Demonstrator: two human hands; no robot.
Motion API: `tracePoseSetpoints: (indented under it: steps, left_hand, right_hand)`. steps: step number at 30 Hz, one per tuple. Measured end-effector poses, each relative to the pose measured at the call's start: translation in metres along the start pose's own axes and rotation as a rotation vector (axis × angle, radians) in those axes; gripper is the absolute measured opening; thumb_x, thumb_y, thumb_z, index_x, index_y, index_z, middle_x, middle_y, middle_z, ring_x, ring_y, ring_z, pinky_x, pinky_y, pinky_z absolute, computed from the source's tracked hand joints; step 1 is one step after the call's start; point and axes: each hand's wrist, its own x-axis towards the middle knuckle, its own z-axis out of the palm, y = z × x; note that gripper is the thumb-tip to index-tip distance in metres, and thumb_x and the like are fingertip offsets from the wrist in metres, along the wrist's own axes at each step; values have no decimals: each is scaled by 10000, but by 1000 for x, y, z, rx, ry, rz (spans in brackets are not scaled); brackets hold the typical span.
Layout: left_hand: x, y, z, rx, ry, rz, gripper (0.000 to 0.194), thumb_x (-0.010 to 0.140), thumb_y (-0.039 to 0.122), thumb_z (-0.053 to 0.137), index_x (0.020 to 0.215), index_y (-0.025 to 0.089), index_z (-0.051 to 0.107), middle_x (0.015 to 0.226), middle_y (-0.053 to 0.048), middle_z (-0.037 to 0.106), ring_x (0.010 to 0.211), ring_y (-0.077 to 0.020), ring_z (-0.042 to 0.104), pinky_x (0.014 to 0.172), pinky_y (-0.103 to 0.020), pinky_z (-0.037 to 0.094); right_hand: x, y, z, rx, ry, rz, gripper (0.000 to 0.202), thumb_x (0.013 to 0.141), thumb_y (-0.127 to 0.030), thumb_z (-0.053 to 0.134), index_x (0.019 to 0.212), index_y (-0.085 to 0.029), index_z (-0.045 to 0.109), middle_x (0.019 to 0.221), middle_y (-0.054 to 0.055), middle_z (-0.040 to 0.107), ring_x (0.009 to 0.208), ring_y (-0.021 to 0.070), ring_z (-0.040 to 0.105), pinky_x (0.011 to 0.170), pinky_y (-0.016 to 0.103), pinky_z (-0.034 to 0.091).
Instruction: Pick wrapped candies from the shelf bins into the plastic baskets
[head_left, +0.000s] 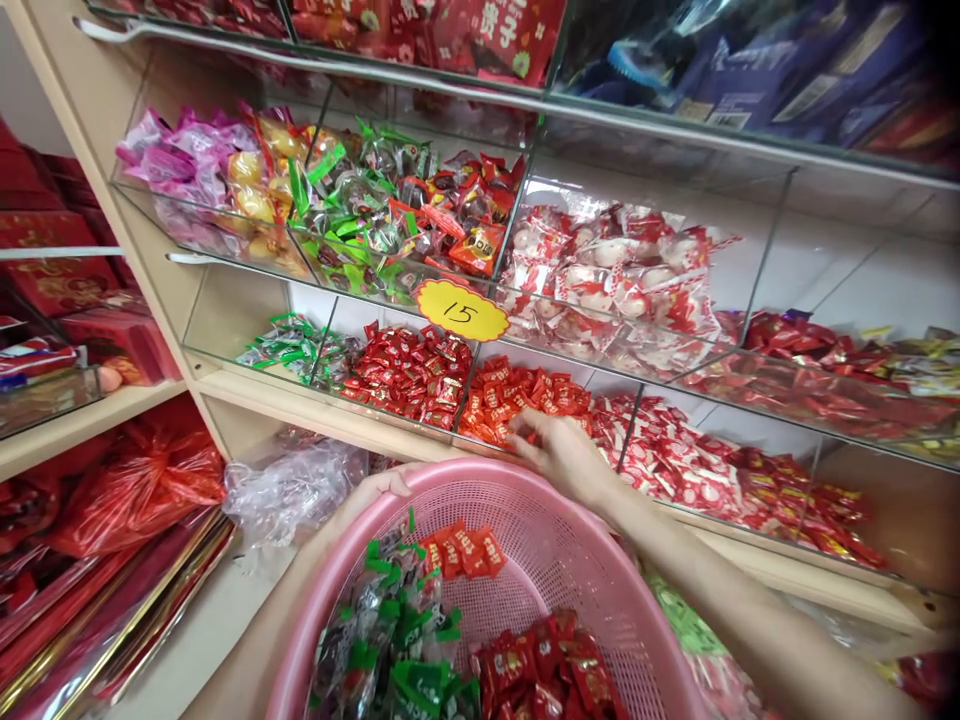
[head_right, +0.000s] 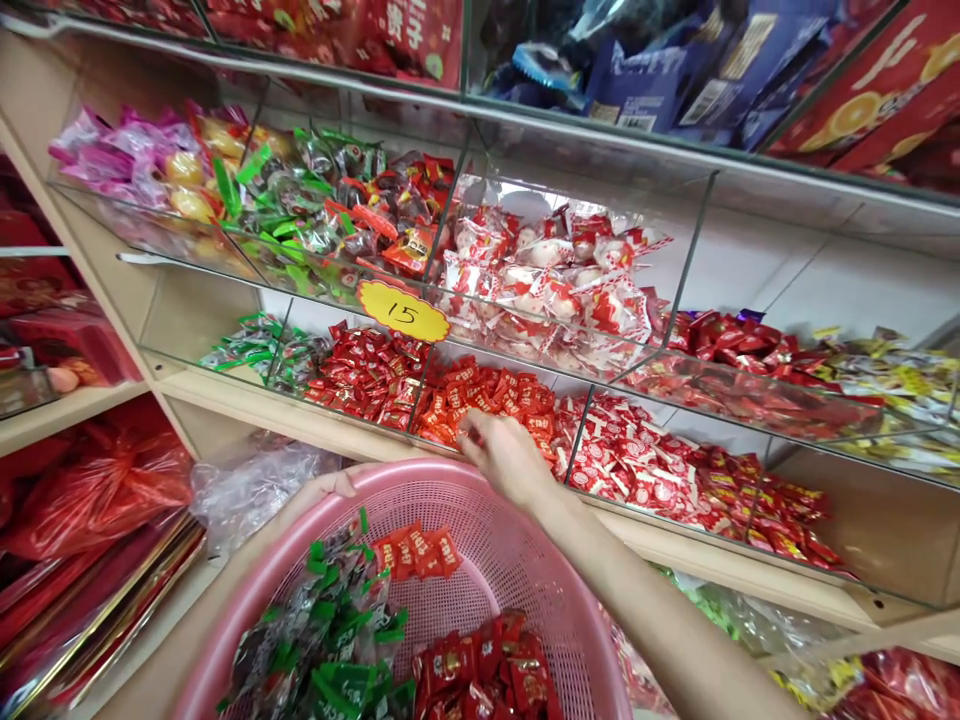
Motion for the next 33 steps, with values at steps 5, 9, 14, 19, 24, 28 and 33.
tracePoseSetpoints:
  steps: [5, 9, 14, 19, 24, 28, 33]
  left_hand:
    - [0, 1, 0, -6, -40, -5, 651, 599, 70, 401, 1243, 136, 461, 985, -50, 655, 806, -186, 599, 713, -248, 408]
    - [-1, -1, -1, -42, -66, -9, 618, 618, 72, 391, 1223, 150, 487, 990, -44, 654, 823, -189, 601, 772, -267, 395]
    - [-2, 1, 4, -42, -76, 1, 620, 608, 71, 392, 1215, 139, 494, 1006, -56, 649, 841, -196, 600, 799, -281, 387]
    - [-3, 4, 7, -19, -57, 1, 618, 611, 70, 387, 1218, 127, 487, 991, -60, 655, 849, -198, 599, 795, -283, 392]
    - [-3, 1, 7, -49, -61, -21, 601, 619, 74, 385, 1210, 107, 495, 956, -59, 668, 834, -199, 604, 794, -285, 395]
    - [-2, 1, 8, -62, -48, -26, 604, 621, 73, 398, 1217, 106, 487, 988, -50, 662, 853, -199, 599, 806, -275, 392]
    - [-2, 3, 6, -30, -11, -30, 647, 598, 53, 406, 1238, 130, 466, 1014, -36, 655, 868, -194, 595, 794, -259, 398]
  right_hand:
    - [45, 13, 1, -490, -115, -193, 284, 776, -60, 431, 1011, -172, 547, 1022, 95, 575, 971, 197, 487, 815, 296, 351]
    - [57, 11, 13, -633, -169, -243, 283, 778, -45, 408, 1004, -148, 544, 1016, 116, 588, 984, 248, 476, 802, 344, 360]
    - [60, 12, 15, -651, -185, -209, 267, 782, -46, 407, 998, -142, 531, 1012, 131, 599, 1020, 258, 475, 808, 342, 356]
    - [64, 13, 13, -641, -224, -178, 271, 747, -21, 432, 975, -140, 519, 891, 122, 629, 950, 247, 516, 749, 312, 364]
    - [61, 13, 2, -527, -183, -164, 299, 716, -60, 495, 1000, -153, 497, 927, 106, 610, 887, 222, 522, 703, 289, 365]
    - [36, 1, -12, -251, -49, -147, 304, 730, -118, 499, 1032, -155, 489, 951, 84, 582, 874, 193, 513, 735, 292, 372]
    - [-33, -18, 14, 394, -79, -29, 246, 799, -237, 443, 1036, -179, 474, 802, 17, 567, 690, 123, 518, 621, 239, 404]
